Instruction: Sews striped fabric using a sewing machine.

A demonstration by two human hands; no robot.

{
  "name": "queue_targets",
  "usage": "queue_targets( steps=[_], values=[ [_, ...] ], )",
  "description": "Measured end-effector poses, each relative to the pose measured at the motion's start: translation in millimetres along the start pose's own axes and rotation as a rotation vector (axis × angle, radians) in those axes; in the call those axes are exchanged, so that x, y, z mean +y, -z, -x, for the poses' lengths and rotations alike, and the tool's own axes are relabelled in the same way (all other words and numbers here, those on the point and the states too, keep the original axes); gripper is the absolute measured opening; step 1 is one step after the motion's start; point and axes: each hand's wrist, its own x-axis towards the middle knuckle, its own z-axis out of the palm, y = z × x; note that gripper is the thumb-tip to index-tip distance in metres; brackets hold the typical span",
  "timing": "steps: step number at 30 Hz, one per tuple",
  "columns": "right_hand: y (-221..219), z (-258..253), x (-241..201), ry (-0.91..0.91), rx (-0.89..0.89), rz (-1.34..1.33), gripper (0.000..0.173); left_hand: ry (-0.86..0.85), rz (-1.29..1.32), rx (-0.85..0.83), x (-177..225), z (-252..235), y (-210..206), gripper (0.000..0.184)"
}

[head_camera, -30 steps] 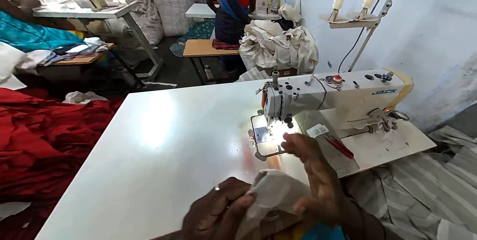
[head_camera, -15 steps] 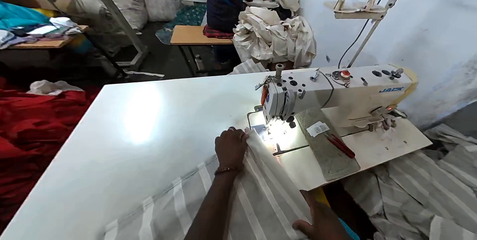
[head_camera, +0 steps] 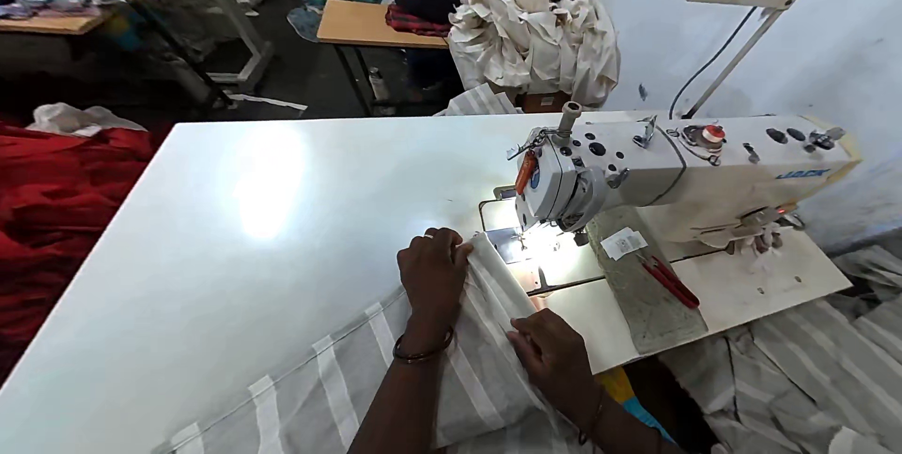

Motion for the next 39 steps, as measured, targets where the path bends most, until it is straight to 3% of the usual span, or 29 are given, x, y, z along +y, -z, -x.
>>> queue_targets(
  steps=[4,10,15,16,20,24,28,34,39],
  values=[
    [-1,-5,-3,0.055,-0.057,0.270,0.026,-0.077,-0.069,0.014,2,3,1,0.015],
    [21,-22,-26,-0.008,-0.154,0.326,0.029,-0.034,-0.109,-0.172,2,16,23,0.026],
    [26,-5,-33,0.014,-0.353,0.309,0.028,0.004,-0.114,-0.226,3,13,29,0.027],
    [31,0,-32,0.008,-0.381,0.286,0.029,0.002,-0.126,-0.221,3,15,27,0.037],
    [77,1,-27,-0.195,-0.680,0.037,0.030,-0.030,-0.253,-0.295,19,59,21,0.115],
    [76,-4,12,-0.070,-0.244,0.144,0.022,-0.244,-0.197,-0.265,52,108,3,0.112],
    [42,-5,49,0.158,-0.085,0.259,0.021,-0.399,-0.161,-0.263,63,108,-14,0.106],
    [32,-9,52,0.167,-0.114,0.411,0.030,-0.427,-0.040,-0.190,67,127,-15,0.091],
    [24,-44,60,0.164,-0.171,0.424,0.030,-0.469,-0.085,-0.223,53,89,-26,0.091]
  ],
)
